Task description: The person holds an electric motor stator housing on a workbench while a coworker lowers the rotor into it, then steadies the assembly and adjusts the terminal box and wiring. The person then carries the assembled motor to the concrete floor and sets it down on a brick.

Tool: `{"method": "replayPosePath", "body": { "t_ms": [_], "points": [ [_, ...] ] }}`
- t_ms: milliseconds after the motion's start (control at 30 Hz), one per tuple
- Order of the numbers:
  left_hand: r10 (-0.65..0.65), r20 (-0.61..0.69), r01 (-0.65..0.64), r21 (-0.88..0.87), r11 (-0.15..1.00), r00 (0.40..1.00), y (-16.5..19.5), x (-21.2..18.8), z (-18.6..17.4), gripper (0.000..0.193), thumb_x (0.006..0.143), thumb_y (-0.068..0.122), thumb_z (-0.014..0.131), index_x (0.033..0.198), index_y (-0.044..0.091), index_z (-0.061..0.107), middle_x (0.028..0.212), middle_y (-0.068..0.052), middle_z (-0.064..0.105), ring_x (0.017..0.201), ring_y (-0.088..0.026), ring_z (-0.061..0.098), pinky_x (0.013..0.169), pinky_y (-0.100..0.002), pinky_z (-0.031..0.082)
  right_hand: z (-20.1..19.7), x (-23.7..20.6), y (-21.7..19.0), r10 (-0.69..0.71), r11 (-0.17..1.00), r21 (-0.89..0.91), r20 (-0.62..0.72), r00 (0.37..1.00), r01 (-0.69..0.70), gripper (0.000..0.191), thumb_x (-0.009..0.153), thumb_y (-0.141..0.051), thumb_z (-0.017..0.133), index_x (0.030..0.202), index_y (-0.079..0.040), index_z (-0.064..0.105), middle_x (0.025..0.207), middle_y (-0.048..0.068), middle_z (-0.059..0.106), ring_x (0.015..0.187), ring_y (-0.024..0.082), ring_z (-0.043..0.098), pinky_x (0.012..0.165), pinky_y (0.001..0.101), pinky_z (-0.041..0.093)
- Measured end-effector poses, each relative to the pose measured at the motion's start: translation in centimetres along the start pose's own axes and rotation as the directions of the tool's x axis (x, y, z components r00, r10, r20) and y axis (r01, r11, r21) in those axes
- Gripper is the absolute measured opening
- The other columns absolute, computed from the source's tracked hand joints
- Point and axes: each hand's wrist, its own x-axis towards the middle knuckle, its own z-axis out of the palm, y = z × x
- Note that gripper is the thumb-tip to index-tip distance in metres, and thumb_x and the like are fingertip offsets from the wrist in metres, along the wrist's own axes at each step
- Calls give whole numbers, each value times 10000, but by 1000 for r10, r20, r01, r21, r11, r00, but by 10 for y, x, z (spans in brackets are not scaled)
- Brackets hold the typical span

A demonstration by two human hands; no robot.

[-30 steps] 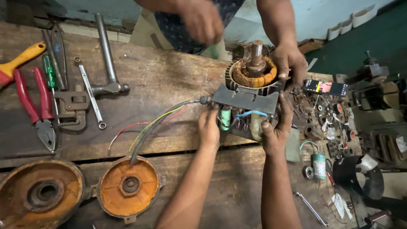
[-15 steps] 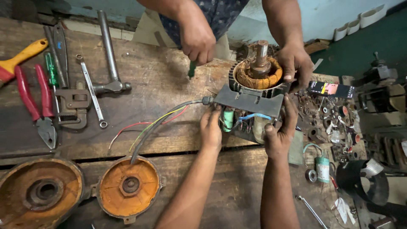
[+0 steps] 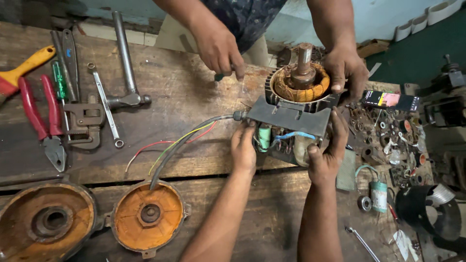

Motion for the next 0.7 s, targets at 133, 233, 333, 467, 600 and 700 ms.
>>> {"method": "replayPosePath", "body": {
  "t_ms": [133,233,333,467,600,700],
  "points": [
    [9,-37,-9,18,1000,999,-2,-2,1,303,1022,192,599,1207,-30,692,1193,-63,703,1115,-155,622,1015,-312,457,0,-2,0,31,999,8,-7,999,-31,882,984,-610,692,1602,-48,406,1636,135,384,1529,270,402,1290,451,357],
    [-22,-87,25,33,999,996,-5,-2,0,330,1008,204,606,1220,-35,691,1206,-71,708,1120,-159,625,1010,-315,460,1,-3,1,62,994,89,-16,998,-60,925,951,-615,740,1597,-43,406,1656,131,372,1515,275,415,1311,471,367],
    [-9,-87,12,33,999,996,-9,-2,-2,350,1008,213,604,1233,-43,684,1220,-72,705,1133,-161,622,1022,-312,456,2,-3,1,82,990,118,-39,996,-77,946,932,-611,768,1599,-37,422,1645,132,388,1512,279,434,1300,458,368],
    [-15,-89,18,31,999,996,-14,-2,-4,370,1008,218,606,1252,-51,675,1230,-89,699,1144,-175,617,1036,-317,449,3,-3,1,88,987,139,-45,995,-81,944,929,-606,781,1589,-29,434,1634,138,396,1503,288,456,1277,442,381],
    [-5,-149,20,104,994,989,-13,-1,-4,374,998,211,616,1241,-67,674,1267,-97,690,1191,-177,604,1074,-317,429,5,-1,1,73,988,143,-57,996,-65,919,936,-599,780,1568,-18,453,1623,148,409,1470,283,468,1269,435,404],
    [17,-110,-6,91,996,994,-7,-3,-3,391,1006,219,605,1287,-49,652,1312,-87,666,1223,-172,577,1099,-319,407,3,-2,-1,69,990,130,-49,996,-62,904,951,-598,775,1562,-17,449,1616,145,406,1466,275,459,1286,432,401]
  ]
}}
